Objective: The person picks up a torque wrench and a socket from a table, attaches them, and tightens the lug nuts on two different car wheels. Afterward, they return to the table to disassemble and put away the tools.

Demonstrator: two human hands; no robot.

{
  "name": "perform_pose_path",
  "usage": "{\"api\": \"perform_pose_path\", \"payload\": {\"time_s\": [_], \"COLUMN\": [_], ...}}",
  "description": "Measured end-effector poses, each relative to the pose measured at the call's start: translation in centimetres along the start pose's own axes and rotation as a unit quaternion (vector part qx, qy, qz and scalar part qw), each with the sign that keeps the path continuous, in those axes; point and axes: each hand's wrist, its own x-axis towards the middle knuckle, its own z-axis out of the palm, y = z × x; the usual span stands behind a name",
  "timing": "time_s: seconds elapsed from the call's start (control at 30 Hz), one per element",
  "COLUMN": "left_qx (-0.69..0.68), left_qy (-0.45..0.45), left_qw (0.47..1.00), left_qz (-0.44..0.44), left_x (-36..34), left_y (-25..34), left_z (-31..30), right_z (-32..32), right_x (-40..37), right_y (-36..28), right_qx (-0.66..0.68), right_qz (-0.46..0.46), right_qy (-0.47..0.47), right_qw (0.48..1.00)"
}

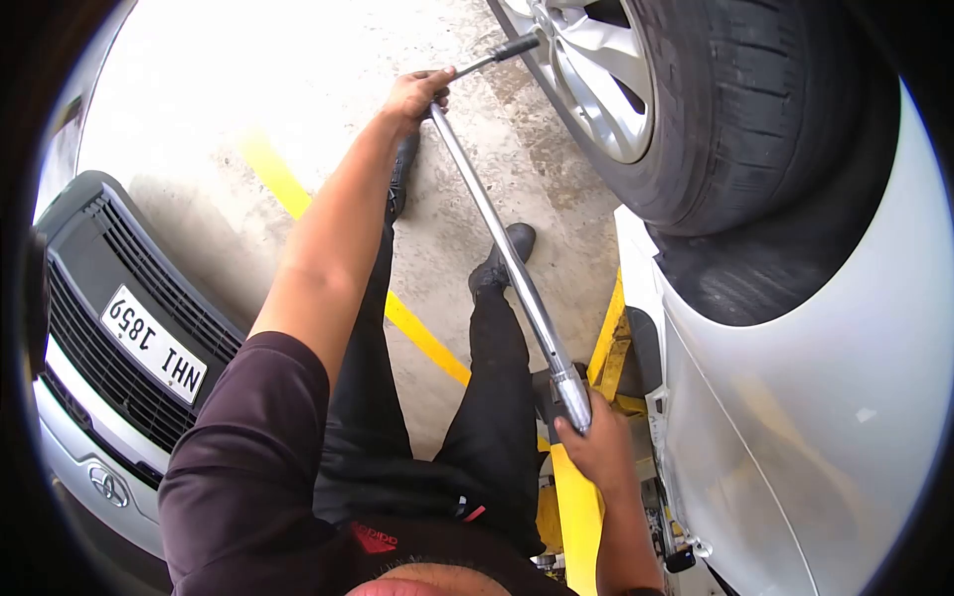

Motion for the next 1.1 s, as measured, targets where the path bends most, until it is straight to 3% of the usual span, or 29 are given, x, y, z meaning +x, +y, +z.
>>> {"api": "perform_pose_path", "payload": {"time_s": [0.1, 0.17, 0.3, 0.4, 0.53, 0.73, 0.83, 0.9, 1.0, 1.1], "left_qx": [-0.077, -0.087, -0.044, 0.012, 0.016, 0.043, 0.077, 0.124, 0.128, 0.150], "left_qy": [-0.054, -0.055, -0.075, -0.069, -0.035, 0.033, 0.045, 0.098, 0.109, 0.112], "left_qw": [0.995, 0.993, 0.993, 0.996, 0.999, 0.998, 0.994, 0.985, 0.975, 0.960], "left_qz": [-0.029, -0.050, -0.076, -0.054, -0.010, 0.031, 0.069, 0.076, 0.145, 0.207], "left_x": [1.3, 2.2, 4.3, 2.8, 4.6, 4.2, 6.7, 4.2, 3.2, 3.5], "left_y": [0.7, 0.6, 1.0, 1.4, -0.3, -1.5, -3.8, -1.9, -2.9, -3.7], "left_z": [2.6, 2.6, 2.7, 3.0, 3.0, 4.3, 3.7, 4.8, 5.2, 5.3], "right_z": [-2.8, -4.5, -6.8, -2.7, -0.1, 0.0, 3.5, 6.6, 12.0, 16.1], "right_x": [-3.9, -5.9, -5.0, 0.3, 0.9, 1.9, 7.2, 13.8, 22.4, 32.7], "right_y": [-3.7, -6.4, -9.7, -3.6, -2.7, -1.8, 4.9, 9.5, 16.1, 20.2], "right_qx": [-0.009, 0.089, 0.018, -0.087, -0.180, -0.180, -0.180, -0.183, -0.113, -0.094], "right_qz": [-0.005, -0.006, 0.092, 0.131, 0.121, 0.090, 0.042, 0.001, -0.104, -0.128], "right_qy": [0.013, 0.038, -0.019, -0.006, 0.095, 0.130, 0.154, 0.161, 0.228, 0.239], "right_qw": [1.000, 0.995, 0.995, 0.988, 0.972, 0.971, 0.971, 0.970, 0.961, 0.958]}}
